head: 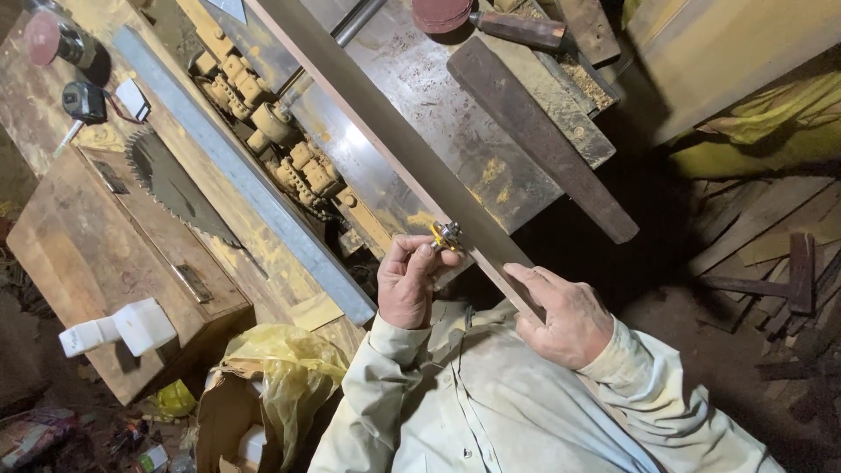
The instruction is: The person unpacks woodworking router bits from a plastic bag and small containers, then slides a piece of lumber across a jointer machine and holds a metal square against the wood.
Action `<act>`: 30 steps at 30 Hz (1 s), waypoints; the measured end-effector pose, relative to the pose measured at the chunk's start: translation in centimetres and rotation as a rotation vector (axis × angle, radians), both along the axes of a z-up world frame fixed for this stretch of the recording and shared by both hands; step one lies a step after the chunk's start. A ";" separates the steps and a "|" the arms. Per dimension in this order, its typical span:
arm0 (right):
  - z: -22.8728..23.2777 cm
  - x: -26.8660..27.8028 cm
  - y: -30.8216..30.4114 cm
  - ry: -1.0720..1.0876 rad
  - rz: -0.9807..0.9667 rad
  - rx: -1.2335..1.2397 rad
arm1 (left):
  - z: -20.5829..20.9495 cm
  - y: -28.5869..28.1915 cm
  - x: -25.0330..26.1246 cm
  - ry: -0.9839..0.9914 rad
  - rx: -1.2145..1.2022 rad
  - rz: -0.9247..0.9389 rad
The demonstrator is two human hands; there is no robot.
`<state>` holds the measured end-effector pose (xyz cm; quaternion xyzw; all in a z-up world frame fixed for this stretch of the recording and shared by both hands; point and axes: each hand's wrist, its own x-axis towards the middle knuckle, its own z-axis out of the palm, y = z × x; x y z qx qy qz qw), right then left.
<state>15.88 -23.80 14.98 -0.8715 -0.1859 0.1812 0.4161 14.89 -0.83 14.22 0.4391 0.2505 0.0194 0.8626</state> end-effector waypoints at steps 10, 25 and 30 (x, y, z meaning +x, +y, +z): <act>-0.6 -0.1 -0.5 0.000 0.002 -0.001 | -0.4 -1.1 0.0 -0.114 0.187 0.104; -0.6 0.3 -0.8 0.049 -0.029 0.026 | -1.1 -1.2 0.5 -0.228 0.244 0.071; -0.6 0.5 -0.7 0.041 -0.034 0.032 | -0.8 -0.9 0.7 -0.253 0.252 0.047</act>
